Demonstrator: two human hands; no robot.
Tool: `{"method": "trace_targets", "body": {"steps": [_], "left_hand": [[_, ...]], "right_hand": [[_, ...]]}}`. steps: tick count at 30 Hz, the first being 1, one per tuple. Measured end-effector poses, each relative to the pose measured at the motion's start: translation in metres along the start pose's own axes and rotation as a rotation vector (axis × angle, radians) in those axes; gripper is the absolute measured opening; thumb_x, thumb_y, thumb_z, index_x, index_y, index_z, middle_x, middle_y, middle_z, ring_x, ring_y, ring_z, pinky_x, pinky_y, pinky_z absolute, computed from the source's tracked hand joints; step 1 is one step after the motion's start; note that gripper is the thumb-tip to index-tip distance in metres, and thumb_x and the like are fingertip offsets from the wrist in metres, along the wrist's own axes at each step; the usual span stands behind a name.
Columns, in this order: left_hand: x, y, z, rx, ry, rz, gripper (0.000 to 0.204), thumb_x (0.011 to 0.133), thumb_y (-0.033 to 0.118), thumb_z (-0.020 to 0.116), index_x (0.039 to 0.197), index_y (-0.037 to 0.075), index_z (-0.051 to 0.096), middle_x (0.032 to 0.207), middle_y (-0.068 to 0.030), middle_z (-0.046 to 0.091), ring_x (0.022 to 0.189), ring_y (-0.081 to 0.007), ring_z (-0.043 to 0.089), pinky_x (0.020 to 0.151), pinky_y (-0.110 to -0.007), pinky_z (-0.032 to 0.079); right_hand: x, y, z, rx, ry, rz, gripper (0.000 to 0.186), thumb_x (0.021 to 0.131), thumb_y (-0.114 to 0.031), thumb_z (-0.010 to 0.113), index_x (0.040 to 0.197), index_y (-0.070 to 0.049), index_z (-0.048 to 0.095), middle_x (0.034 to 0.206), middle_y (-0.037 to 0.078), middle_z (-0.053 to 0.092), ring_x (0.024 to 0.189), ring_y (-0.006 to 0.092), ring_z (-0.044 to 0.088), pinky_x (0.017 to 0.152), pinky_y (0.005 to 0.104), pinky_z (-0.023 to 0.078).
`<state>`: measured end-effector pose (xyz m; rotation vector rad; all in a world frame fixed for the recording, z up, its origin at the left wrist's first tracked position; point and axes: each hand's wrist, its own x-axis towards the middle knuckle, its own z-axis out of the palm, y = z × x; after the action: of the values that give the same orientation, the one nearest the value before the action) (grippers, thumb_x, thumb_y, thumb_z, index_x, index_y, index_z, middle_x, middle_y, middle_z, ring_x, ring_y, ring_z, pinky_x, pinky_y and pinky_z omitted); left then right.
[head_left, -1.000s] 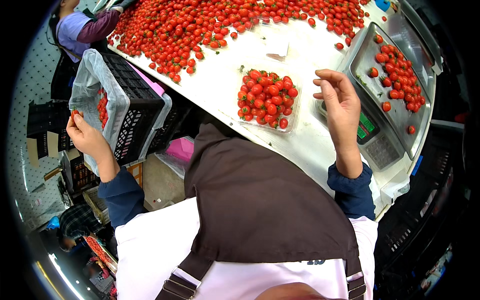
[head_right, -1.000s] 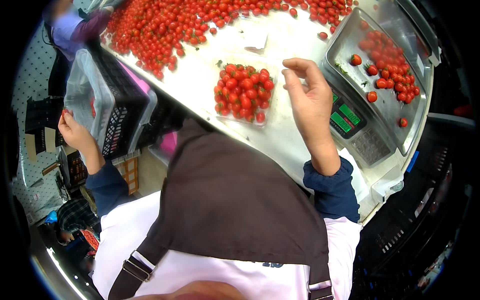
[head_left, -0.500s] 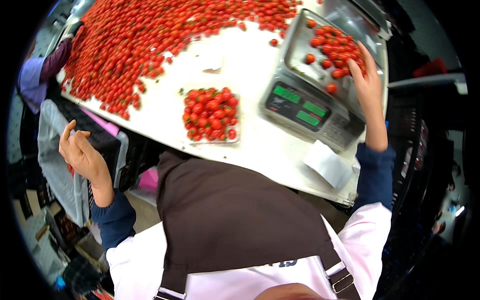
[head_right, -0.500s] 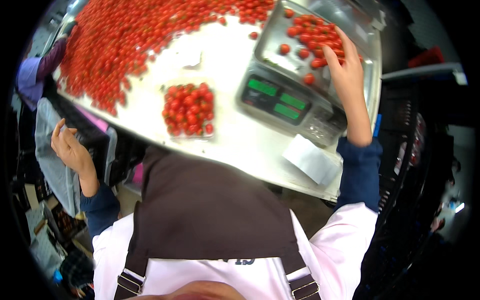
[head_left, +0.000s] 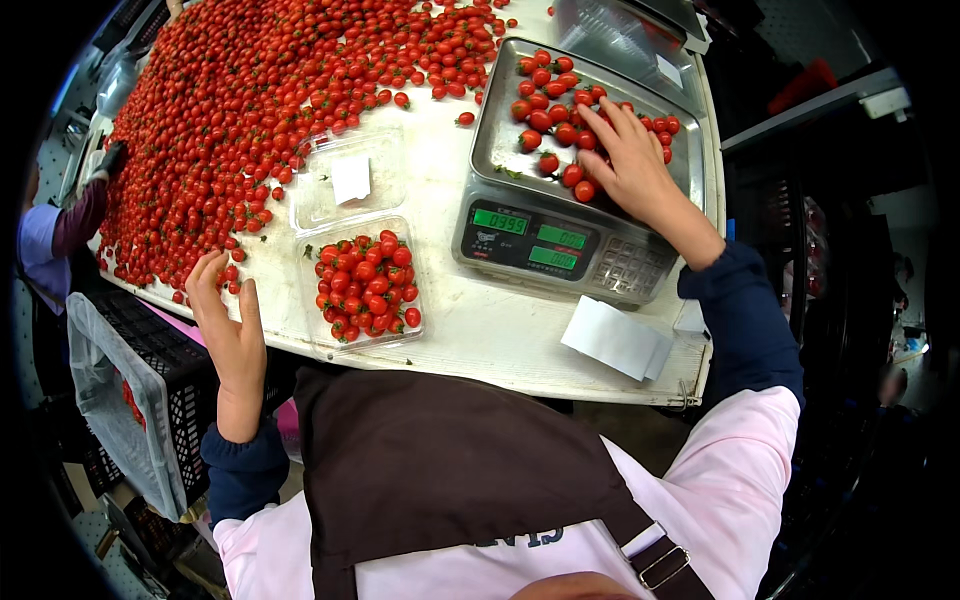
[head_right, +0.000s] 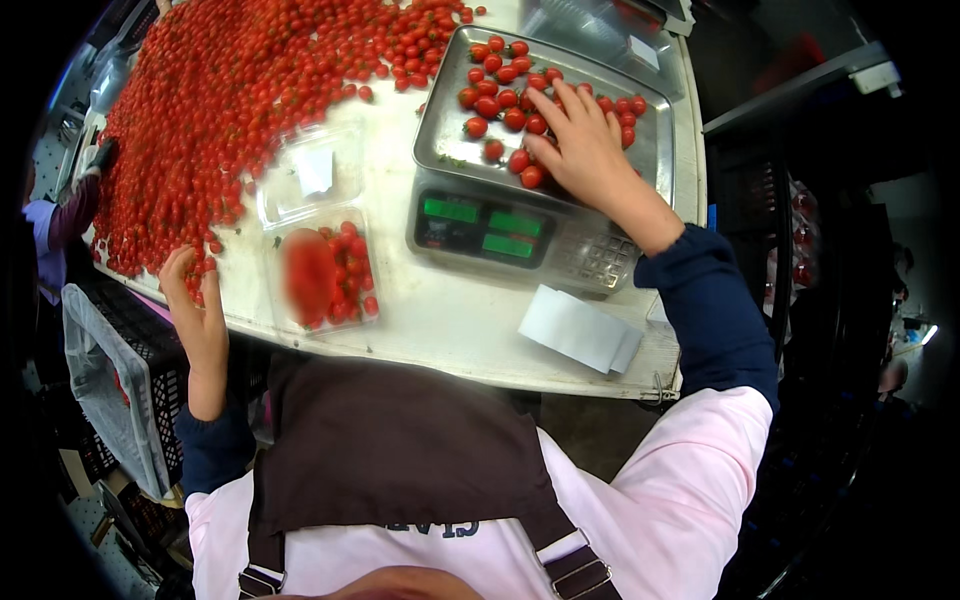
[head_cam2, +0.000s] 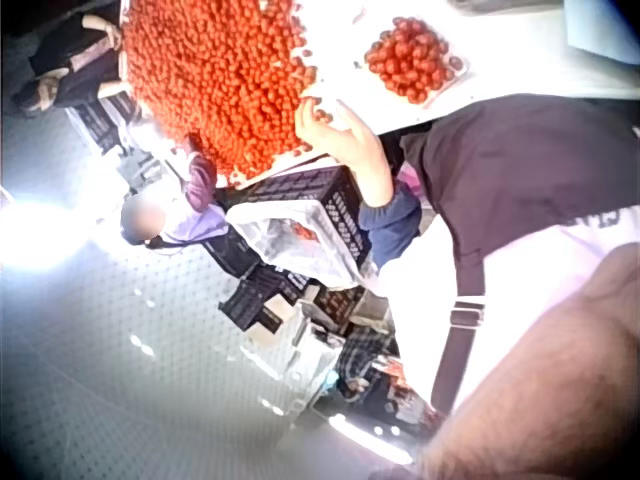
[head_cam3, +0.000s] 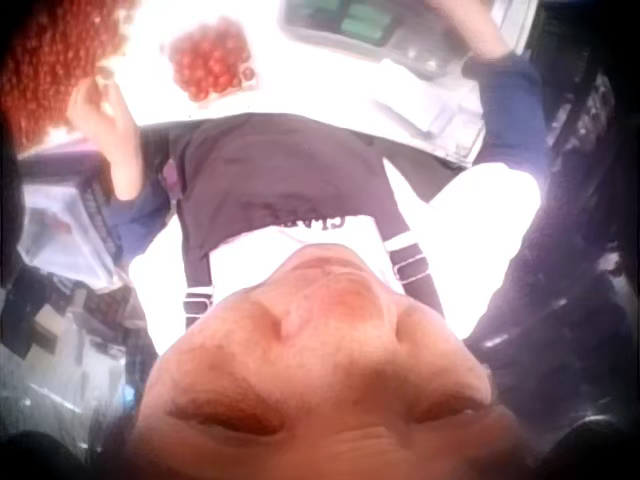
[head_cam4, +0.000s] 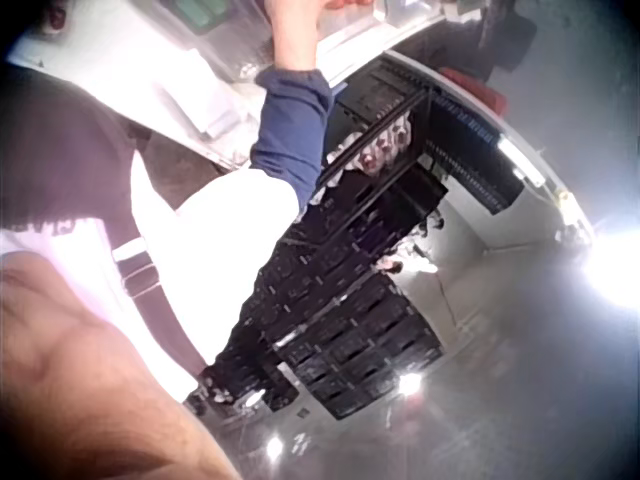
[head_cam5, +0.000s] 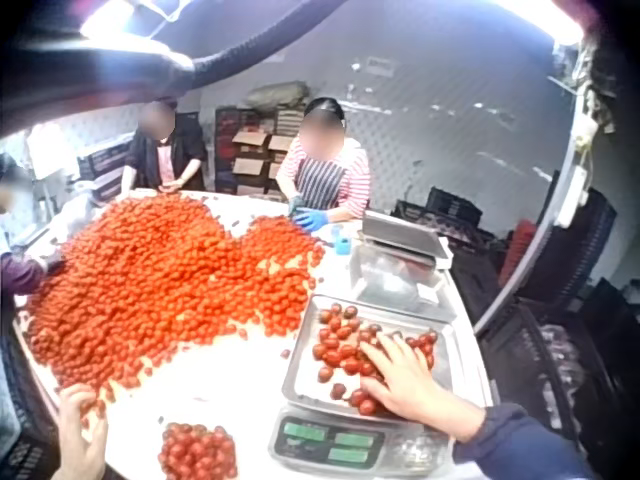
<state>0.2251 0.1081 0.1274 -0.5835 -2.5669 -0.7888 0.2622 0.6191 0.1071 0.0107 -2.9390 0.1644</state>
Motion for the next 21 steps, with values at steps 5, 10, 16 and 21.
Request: {"method": "trace_targets", "body": {"steps": [5,10,16,21], "left_hand": [[-0.001,0.007,0.009,-0.084,-0.045,0.000,0.035,0.094,0.006,0.061,0.128,-0.001,0.053,0.131,-0.0198,0.053,0.124,-0.0353,0.051,0.107,-0.043,0.039],[0.013,0.042,0.023,-0.118,-0.096,0.122,0.036,0.092,0.007,0.064,0.126,-0.001,0.054,0.130,-0.0208,0.053,0.123,-0.0374,0.052,0.106,-0.044,0.039],[0.003,0.050,0.032,-0.129,-0.159,0.100,0.035,0.091,0.006,0.064,0.124,-0.001,0.056,0.130,-0.0200,0.053,0.122,-0.0373,0.052,0.106,-0.044,0.039],[0.000,0.041,0.041,-0.145,-0.191,0.093,0.031,0.093,0.006,0.063,0.122,-0.002,0.056,0.126,-0.0208,0.054,0.118,-0.0366,0.053,0.103,-0.043,0.041]], "right_hand": [[0.019,0.004,-0.014,0.104,0.111,-0.055,0.057,0.096,-0.044,0.062,0.146,-0.020,0.051,0.150,0.020,0.046,0.135,0.0398,0.047,0.111,0.0483,0.038],[0.086,0.009,0.025,0.049,0.137,-0.041,0.059,0.098,-0.049,0.058,0.146,-0.017,0.051,0.151,0.020,0.045,0.138,0.0373,0.044,0.113,0.0468,0.037],[0.068,-0.022,0.024,0.068,0.033,-0.198,0.059,0.097,-0.045,0.060,0.146,-0.014,0.051,0.153,0.022,0.041,0.142,0.0367,0.039,0.114,0.0502,0.035],[0.006,-0.002,-0.027,0.072,-0.065,-0.214,0.056,0.096,-0.037,0.063,0.145,-0.013,0.052,0.150,0.020,0.046,0.140,0.0358,0.043,0.114,0.0482,0.035]]}}
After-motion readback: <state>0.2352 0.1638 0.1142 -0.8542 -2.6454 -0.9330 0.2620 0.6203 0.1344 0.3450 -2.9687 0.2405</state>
